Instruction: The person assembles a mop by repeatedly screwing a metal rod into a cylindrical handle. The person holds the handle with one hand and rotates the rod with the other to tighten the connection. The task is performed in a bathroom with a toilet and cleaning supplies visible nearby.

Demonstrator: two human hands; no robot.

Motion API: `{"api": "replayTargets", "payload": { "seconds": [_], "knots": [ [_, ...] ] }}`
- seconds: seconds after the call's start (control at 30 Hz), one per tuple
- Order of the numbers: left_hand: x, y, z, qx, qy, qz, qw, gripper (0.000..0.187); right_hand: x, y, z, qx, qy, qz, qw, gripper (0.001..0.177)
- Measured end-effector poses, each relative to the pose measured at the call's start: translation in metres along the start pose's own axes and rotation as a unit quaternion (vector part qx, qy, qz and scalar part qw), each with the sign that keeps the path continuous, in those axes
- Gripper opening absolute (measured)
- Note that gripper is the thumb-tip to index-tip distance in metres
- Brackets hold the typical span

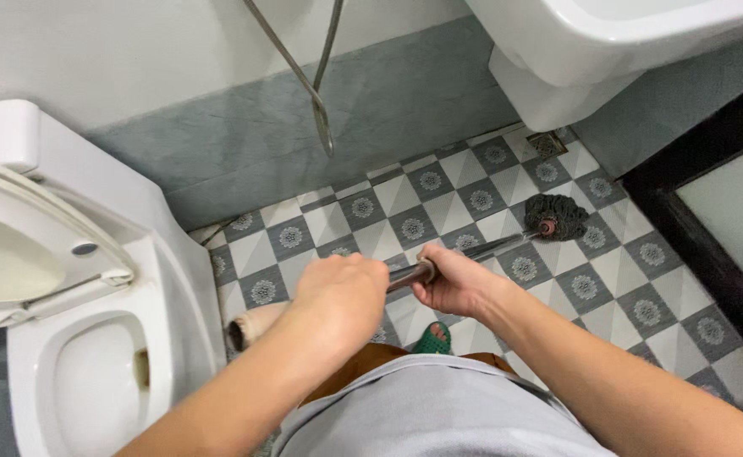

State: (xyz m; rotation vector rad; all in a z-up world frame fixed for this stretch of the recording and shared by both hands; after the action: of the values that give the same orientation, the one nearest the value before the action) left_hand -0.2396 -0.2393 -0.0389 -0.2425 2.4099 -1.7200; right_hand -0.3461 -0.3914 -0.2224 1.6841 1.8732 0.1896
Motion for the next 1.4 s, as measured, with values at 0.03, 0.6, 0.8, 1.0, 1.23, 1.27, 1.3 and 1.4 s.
{"api": "replayTargets", "payload": {
  "seconds": [0.03, 0.6, 0.8, 1.0, 1.23, 1.27, 1.3, 1.4],
  "knots": [
    [-0.011, 0.003, -0.012, -0.013, 0.002, 0.014, 1.000, 0.020, 0.016, 0.010, -0.002, 0.001, 0.006, 0.000, 1.000, 0.014],
    [-0.135, 0.034, -0.206, -0.151, 0.008, 0.038, 0.988, 0.027, 0.240, 0.115, -0.063, 0.007, 0.023, 0.060, 0.998, 0.013],
    [-0.107, 0.034, -0.197, -0.097, 0.035, 0.056, 0.993, 0.028, 0.232, 0.090, -0.069, -0.001, 0.022, 0.077, 0.997, 0.013],
    [-0.036, 0.033, -0.148, -0.056, 0.053, 0.069, 0.995, 0.026, 0.178, 0.015, -0.068, 0.001, -0.019, 0.085, 0.996, 0.015],
    [0.094, 0.039, -0.074, -0.003, 0.110, 0.037, 0.993, 0.021, 0.098, -0.124, -0.072, 0.071, -0.068, 0.105, 0.990, 0.018],
    [0.113, 0.039, -0.064, -0.016, 0.111, 0.031, 0.993, 0.022, 0.086, -0.142, -0.074, 0.077, -0.070, 0.107, 0.989, 0.019],
    [0.132, 0.038, -0.055, -0.029, 0.113, 0.026, 0.993, 0.023, 0.075, -0.159, -0.078, 0.084, -0.073, 0.108, 0.988, 0.019],
    [0.183, 0.032, -0.032, -0.018, 0.139, 0.029, 0.990, 0.024, 0.045, -0.207, -0.092, 0.103, -0.065, 0.098, 0.988, 0.021]
  ]
}}
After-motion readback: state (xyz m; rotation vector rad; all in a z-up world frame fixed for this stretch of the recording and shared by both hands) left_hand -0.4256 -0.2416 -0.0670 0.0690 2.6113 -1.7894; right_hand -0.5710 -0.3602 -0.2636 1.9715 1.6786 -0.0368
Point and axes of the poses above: each hand's wrist, its own z-axis towards the middle knuckle, its own y-axis out of the palm, x = y × z, the point moved 4 cm from there along z, towards the middle knuckle, and after that the axes turned 13 degrees about z, right-handed, at the moved point
